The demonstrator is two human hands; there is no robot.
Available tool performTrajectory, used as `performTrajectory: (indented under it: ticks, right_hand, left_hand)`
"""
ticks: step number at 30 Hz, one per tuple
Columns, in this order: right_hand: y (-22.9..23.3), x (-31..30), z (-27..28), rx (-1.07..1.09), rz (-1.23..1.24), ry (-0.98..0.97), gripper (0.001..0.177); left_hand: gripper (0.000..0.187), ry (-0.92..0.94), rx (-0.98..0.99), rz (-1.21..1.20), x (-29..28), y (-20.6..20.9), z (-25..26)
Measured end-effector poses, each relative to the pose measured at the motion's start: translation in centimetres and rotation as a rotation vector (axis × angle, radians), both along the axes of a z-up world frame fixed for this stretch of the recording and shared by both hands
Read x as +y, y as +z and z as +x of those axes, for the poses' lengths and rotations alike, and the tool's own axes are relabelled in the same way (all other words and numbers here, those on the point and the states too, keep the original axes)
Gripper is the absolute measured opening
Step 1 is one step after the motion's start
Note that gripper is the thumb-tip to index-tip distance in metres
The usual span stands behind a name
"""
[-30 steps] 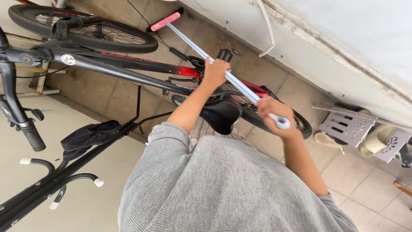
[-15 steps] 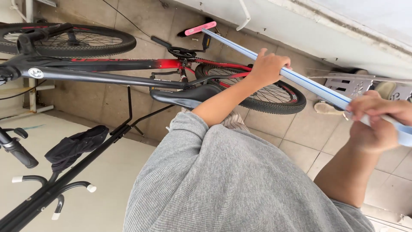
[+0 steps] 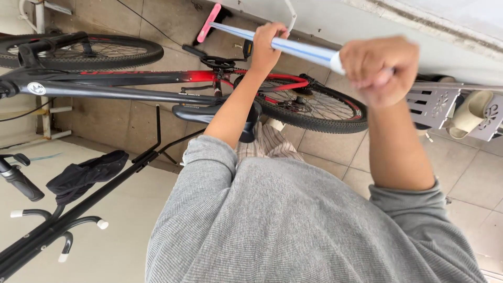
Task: Sweeping the floor of a balcony and tidying an umbrella.
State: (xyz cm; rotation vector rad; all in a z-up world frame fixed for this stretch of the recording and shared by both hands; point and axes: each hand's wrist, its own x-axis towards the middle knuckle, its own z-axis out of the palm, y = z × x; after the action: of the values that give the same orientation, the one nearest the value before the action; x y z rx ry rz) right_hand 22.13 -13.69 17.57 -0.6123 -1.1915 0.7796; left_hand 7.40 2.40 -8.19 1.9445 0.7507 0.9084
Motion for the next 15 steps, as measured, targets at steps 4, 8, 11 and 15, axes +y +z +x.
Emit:
performTrajectory:
  ticks: [4, 8, 11, 15]
  right_hand:
    - [4.5, 0.8, 4.3, -0.106, -0.06, 0.167, 0.046]
    - [6.8, 0.3, 7.0, -0.274, -0.163, 0.24, 0.035]
    - [6.8, -1.2, 8.9, -0.351, -0.277, 0.19, 0.031]
    - [4.4, -2.7, 13.0, -0.392, -0.382, 0.12, 0.034]
  left_hand:
    - [0.015, -0.042, -0.047, 0.026, -2.0, 0.8, 3.5]
    - [0.032, -0.068, -0.11, -0.074, -4.4, 0.1, 7.0]
    - [0.032, -0.067, -0.118, -0.133, -5.6, -0.2, 8.6]
    - [0.029, -0.072, -0.071, -0.162, -6.2, -0.9, 10.9]
